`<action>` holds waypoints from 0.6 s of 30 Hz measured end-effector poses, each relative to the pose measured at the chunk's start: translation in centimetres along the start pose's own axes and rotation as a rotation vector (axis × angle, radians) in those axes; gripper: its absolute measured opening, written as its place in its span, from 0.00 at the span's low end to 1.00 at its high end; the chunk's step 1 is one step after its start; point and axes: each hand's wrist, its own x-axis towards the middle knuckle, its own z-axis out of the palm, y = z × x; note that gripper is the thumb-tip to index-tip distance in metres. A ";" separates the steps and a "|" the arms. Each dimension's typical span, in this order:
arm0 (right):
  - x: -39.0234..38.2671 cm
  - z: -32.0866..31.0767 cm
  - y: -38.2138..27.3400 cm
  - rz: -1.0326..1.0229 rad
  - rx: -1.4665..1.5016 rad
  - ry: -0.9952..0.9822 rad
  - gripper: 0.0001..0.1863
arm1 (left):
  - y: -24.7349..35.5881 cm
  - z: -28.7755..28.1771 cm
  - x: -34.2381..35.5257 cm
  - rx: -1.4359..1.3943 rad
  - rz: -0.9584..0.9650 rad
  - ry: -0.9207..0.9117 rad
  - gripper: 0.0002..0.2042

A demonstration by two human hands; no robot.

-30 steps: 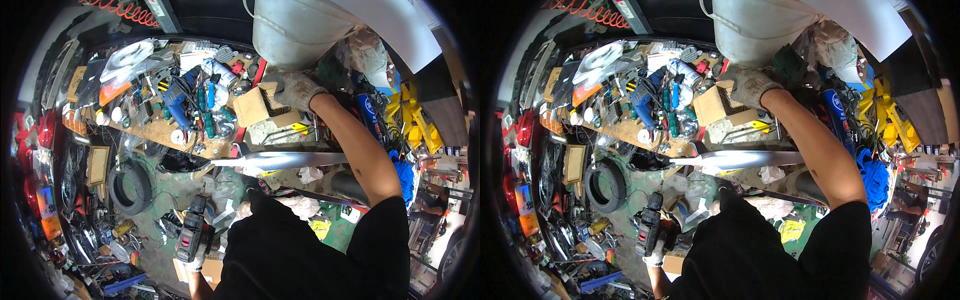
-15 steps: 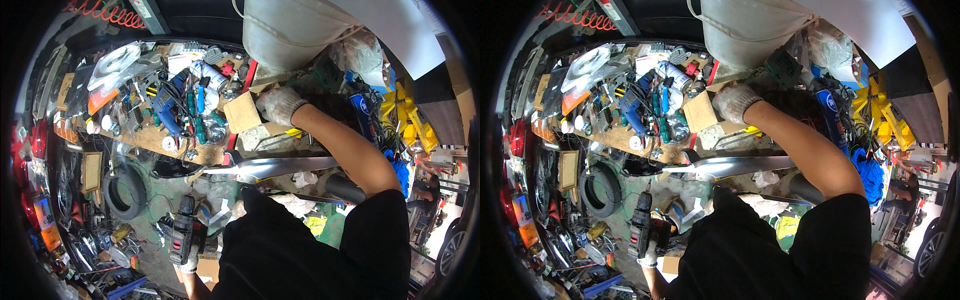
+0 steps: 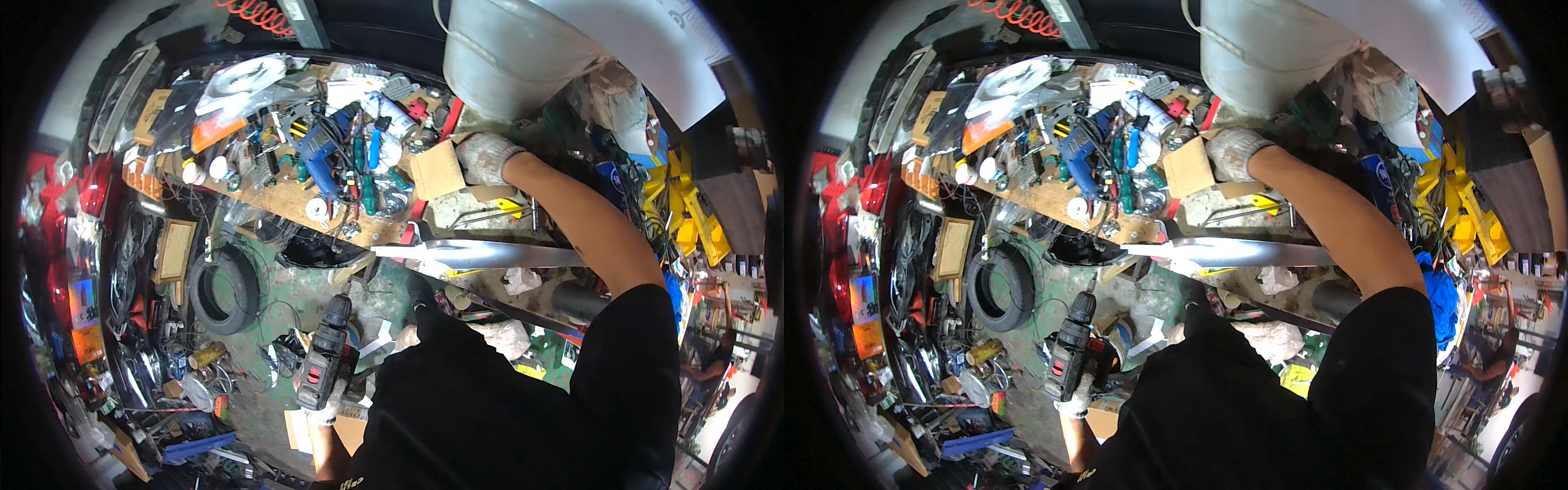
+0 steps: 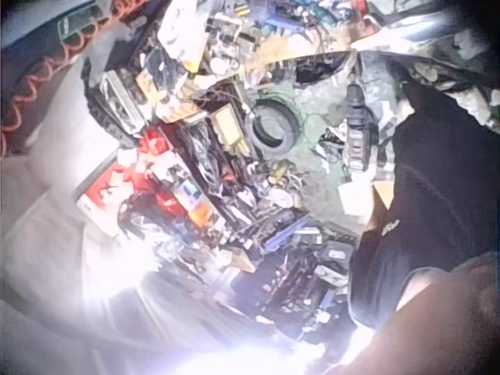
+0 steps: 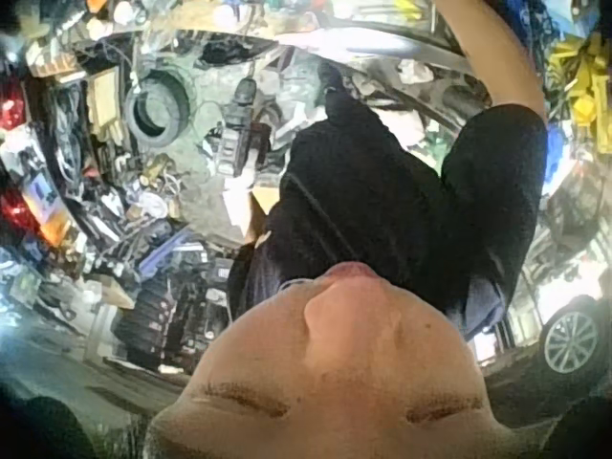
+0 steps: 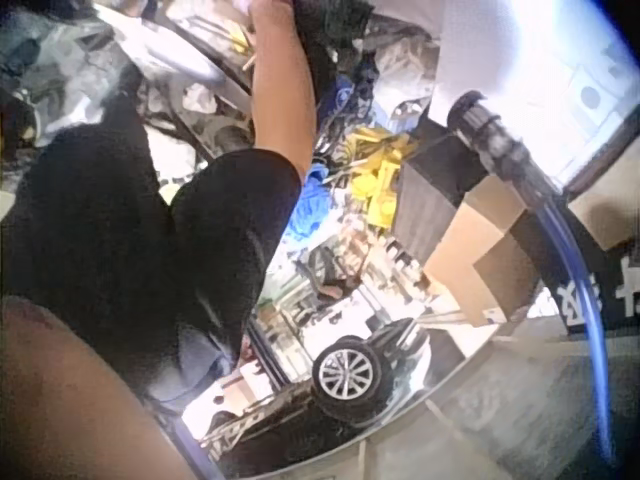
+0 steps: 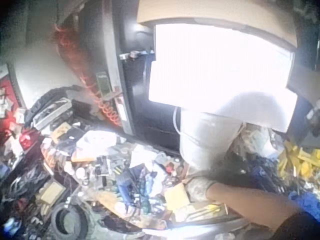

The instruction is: The person removes a bolt from the underside of a lifted car using a power tool, then retrieves a socket from a tool kit and attaches it to a cordless impact wrench. The person uses the impact wrench to tighten bolts on the car's undercarriage while another person assists nearby.

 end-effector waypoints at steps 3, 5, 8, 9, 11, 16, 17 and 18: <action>-2.1 -2.3 1.1 0.054 0.186 0.071 0.21 | 0.4 -0.5 -0.5 -0.001 0.042 0.021 0.21; -3.9 -3.6 1.2 0.135 0.428 0.119 0.18 | 0.9 -0.9 -0.6 0.003 0.099 0.037 0.21; -7.3 -5.1 -0.4 0.152 1.023 0.048 0.12 | 2.5 -1.4 -0.7 0.048 0.295 0.069 0.21; -8.6 -5.8 -1.4 0.129 1.114 0.032 0.11 | 3.3 -1.6 -0.9 0.056 0.358 0.084 0.21; -11.1 -6.8 -4.5 0.027 1.350 -0.039 0.08 | 4.9 -2.0 -1.3 -0.066 0.401 0.060 0.20; -18.5 -7.8 -14.3 -0.819 0.645 0.473 0.07 | 8.7 -4.1 -4.3 -0.362 0.466 0.039 0.18; -20.2 -7.5 -16.4 -0.914 0.439 0.687 0.08 | 9.2 -4.6 -4.8 -0.347 0.537 0.049 0.19; -22.1 -6.8 -18.5 -0.921 0.446 0.751 0.09 | 9.5 -5.0 -5.5 -0.336 0.587 0.058 0.20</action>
